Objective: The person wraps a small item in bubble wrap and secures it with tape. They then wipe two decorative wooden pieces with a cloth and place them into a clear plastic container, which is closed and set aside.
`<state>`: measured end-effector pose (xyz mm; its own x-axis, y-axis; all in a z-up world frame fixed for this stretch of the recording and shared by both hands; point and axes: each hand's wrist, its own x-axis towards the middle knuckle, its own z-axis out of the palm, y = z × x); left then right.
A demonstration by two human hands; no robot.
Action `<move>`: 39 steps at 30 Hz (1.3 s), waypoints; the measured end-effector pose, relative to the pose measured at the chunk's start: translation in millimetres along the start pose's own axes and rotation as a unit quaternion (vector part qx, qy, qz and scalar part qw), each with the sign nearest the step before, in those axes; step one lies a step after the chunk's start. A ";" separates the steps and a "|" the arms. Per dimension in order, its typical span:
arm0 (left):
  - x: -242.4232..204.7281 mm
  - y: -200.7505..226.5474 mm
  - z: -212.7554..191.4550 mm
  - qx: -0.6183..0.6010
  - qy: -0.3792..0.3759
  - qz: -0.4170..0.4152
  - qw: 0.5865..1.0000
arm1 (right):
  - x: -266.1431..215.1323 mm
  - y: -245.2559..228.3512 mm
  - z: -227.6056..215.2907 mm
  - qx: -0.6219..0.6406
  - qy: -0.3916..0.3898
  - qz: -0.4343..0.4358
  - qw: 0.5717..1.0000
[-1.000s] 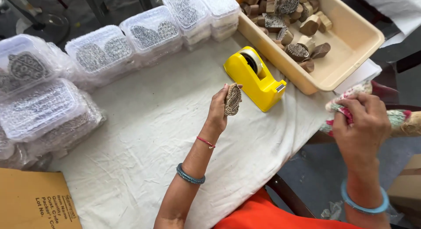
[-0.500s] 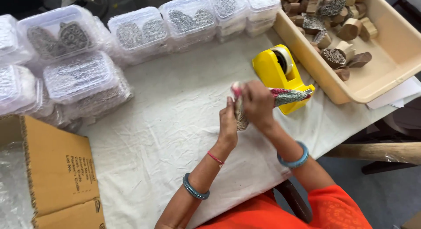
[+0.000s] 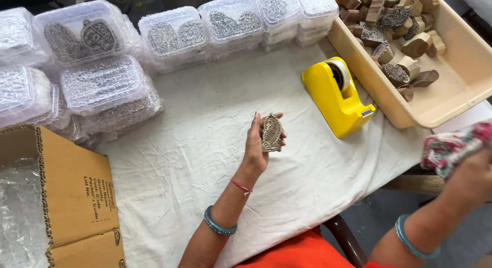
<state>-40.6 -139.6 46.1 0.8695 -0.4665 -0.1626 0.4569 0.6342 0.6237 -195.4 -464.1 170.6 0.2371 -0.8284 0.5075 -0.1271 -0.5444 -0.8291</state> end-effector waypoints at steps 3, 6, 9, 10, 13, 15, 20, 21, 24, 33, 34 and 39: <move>1.2 -0.3 -10.0 -0.020 0.019 0.004 1.000 | -19.0 17.5 0.2 0.179 -0.128 -0.106 0.970; 4.1 -11.2 -26.4 -0.052 0.015 0.034 0.998 | -85.6 -2.0 63.4 0.251 -0.257 -0.116 0.926; 2.8 -11.4 -25.6 -0.082 0.011 0.068 0.994 | -159.8 -22.2 143.7 0.372 -0.378 -0.054 0.846; -1.0 -5.1 -19.4 -0.082 0.013 0.075 0.994 | -180.2 -32.4 154.3 0.376 -0.381 -0.056 0.843; -10.0 14.8 -7.6 -0.084 0.048 0.095 0.991 | -230.7 -62.7 172.2 0.207 -0.461 -0.101 0.857; -14.9 23.8 -10.3 -0.096 0.111 0.101 0.984 | -249.9 -77.1 164.2 0.215 -0.430 -0.278 0.832; 10.1 -6.8 -63.4 -0.062 0.148 0.150 0.976 | -252.4 -67.4 194.2 0.181 -0.435 -0.293 0.832; 19.4 -19.3 -78.5 -0.021 0.149 0.171 0.974 | -248.7 -62.3 207.4 0.213 -0.477 -0.192 0.831; 17.5 -9.9 -72.6 0.102 0.169 0.171 0.965 | -226.6 -47.7 259.9 0.240 -0.568 0.039 0.786; 15.2 29.2 -78.5 0.077 0.275 0.268 0.920 | -280.0 -71.1 199.4 0.256 -0.482 -0.284 0.788; 14.4 29.5 -76.3 0.080 0.276 0.268 0.920 | -277.5 -70.0 202.6 0.258 -0.482 -0.282 0.788; 4.4 37.1 -54.0 0.065 0.186 0.226 0.954 | -258.5 -55.9 211.9 0.272 -0.537 -0.083 0.794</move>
<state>-9.7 -84.8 27.3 0.9898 0.1028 -0.0989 0.0131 0.6250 0.7805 -45.6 -191.6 36.0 0.9287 -0.0020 0.3707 0.3580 -0.2550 -0.8982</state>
